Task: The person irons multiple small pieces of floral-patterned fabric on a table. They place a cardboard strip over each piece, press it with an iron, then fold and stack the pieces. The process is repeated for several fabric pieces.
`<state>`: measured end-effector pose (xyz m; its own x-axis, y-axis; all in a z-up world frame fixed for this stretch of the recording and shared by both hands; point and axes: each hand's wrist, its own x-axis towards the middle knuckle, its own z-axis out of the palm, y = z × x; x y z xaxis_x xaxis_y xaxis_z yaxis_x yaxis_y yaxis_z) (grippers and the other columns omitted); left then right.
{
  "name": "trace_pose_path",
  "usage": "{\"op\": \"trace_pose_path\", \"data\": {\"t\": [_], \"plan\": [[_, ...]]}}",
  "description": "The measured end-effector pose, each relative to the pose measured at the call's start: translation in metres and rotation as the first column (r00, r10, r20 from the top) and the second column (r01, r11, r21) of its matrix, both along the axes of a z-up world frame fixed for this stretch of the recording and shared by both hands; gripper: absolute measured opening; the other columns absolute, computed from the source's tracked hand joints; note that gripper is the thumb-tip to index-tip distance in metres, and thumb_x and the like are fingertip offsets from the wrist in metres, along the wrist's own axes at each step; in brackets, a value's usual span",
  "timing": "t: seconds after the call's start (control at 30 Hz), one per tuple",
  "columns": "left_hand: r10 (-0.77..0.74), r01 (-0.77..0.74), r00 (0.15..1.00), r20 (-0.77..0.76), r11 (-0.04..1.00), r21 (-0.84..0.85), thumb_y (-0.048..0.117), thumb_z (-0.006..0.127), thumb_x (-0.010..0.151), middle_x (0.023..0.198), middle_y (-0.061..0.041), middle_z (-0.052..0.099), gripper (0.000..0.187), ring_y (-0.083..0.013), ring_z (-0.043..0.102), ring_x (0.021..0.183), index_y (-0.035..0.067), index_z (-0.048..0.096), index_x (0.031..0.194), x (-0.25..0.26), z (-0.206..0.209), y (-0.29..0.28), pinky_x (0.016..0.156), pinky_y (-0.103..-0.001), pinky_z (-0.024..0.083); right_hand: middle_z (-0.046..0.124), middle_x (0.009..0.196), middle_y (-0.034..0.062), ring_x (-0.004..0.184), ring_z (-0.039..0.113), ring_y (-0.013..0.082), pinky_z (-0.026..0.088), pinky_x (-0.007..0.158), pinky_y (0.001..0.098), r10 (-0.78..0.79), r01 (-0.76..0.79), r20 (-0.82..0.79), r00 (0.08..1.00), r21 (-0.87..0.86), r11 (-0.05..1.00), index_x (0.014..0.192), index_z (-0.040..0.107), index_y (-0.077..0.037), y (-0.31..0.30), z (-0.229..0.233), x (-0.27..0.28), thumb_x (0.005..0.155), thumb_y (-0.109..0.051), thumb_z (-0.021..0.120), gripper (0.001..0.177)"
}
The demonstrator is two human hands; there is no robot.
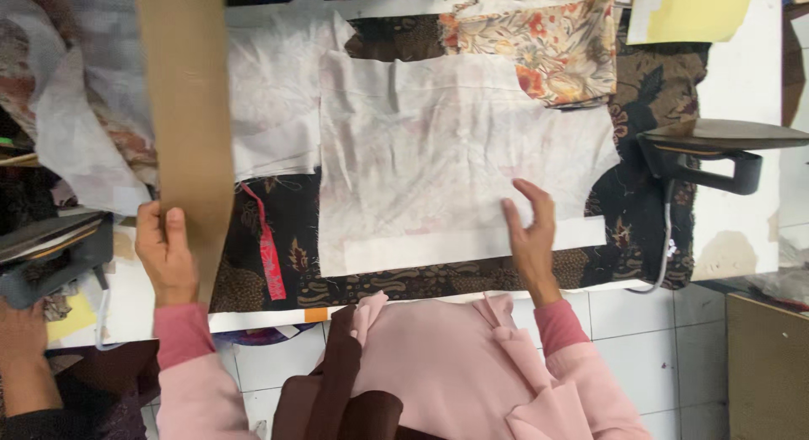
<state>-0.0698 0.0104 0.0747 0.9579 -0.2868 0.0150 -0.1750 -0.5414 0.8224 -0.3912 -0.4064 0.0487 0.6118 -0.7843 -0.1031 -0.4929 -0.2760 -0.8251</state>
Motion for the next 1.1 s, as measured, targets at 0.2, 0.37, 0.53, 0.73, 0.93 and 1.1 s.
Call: {"op": "trace_pose_path", "data": {"t": [0.2,0.37,0.53,0.73,0.93,1.1], "plan": [[-0.53,0.524,0.845,0.071,0.847,0.089,0.023,0.059,0.103,0.102,-0.007,0.066,0.021,-0.0247,0.058,0.102,0.005,0.066,0.111,-0.07,0.062,-0.106,0.106,-0.039,0.034,0.032,0.167,0.0216,0.154,0.032,0.0345,0.032,0.12,0.0473,0.225,-0.429,0.39,0.893,0.586,0.688,0.167,0.002,-0.012,-0.013,0.019,0.007,0.09,-0.029,0.072,0.106],[-0.737,0.741,0.67,-0.087,0.658,0.135,0.024,0.055,0.1,0.093,-0.006,0.066,0.023,-0.0241,0.058,0.094,0.006,0.069,0.104,-0.108,0.058,-0.196,0.098,-0.04,0.034,0.043,0.154,0.0269,0.14,0.048,0.0413,0.045,0.11,0.0542,-0.276,-0.166,0.389,0.879,0.792,0.588,0.16,0.008,-0.013,-0.057,0.019,-0.041,0.083,-0.033,0.08,0.107],[-0.8,0.813,0.579,-0.153,0.581,0.042,0.024,0.055,0.099,0.092,-0.003,0.068,0.021,-0.0202,0.059,0.089,0.008,0.069,0.104,-0.145,0.046,-0.237,0.1,-0.039,0.033,0.05,0.148,0.0232,0.136,0.051,0.0338,0.046,0.112,0.0476,-0.285,0.186,0.065,0.956,0.617,0.765,0.157,0.023,-0.007,-0.103,0.0,-0.101,0.093,-0.024,0.077,0.086],[-0.786,0.828,0.558,-0.267,0.549,0.113,0.024,0.055,0.099,0.096,-0.002,0.069,0.022,-0.0189,0.059,0.092,0.009,0.069,0.106,-0.165,0.008,-0.258,0.097,-0.04,0.03,0.06,0.127,0.0112,0.11,0.064,0.0254,0.058,0.09,0.0427,-0.524,0.205,0.085,0.847,0.858,0.471,0.137,0.047,-0.005,-0.128,-0.017,-0.129,0.089,-0.019,0.074,0.056],[-0.661,0.612,0.746,-0.083,0.63,0.479,0.017,0.064,0.095,0.121,-0.01,0.061,0.041,-0.0284,0.053,0.117,0.016,0.063,0.136,-0.186,-0.055,-0.278,0.108,-0.048,0.033,0.071,0.106,0.0165,0.087,0.074,0.023,0.064,0.071,0.033,-0.42,0.285,0.133,0.898,0.55,0.785,0.119,0.061,0.006,-0.148,-0.051,-0.133,0.088,-0.004,0.08,0.038],[-0.225,0.149,0.968,0.114,0.874,0.464,0.029,0.072,0.089,0.161,-0.023,0.027,0.082,-0.043,0.025,0.148,0.009,0.033,0.158,-0.242,-0.095,-0.267,0.121,-0.059,0.019,0.06,0.127,0.0222,0.104,0.067,0.0266,0.057,0.075,0.0349,-0.399,0.346,0.057,0.915,0.395,0.851,0.142,0.03,0.003,-0.151,-0.083,-0.144,0.081,-0.007,0.085,0.082]]}}
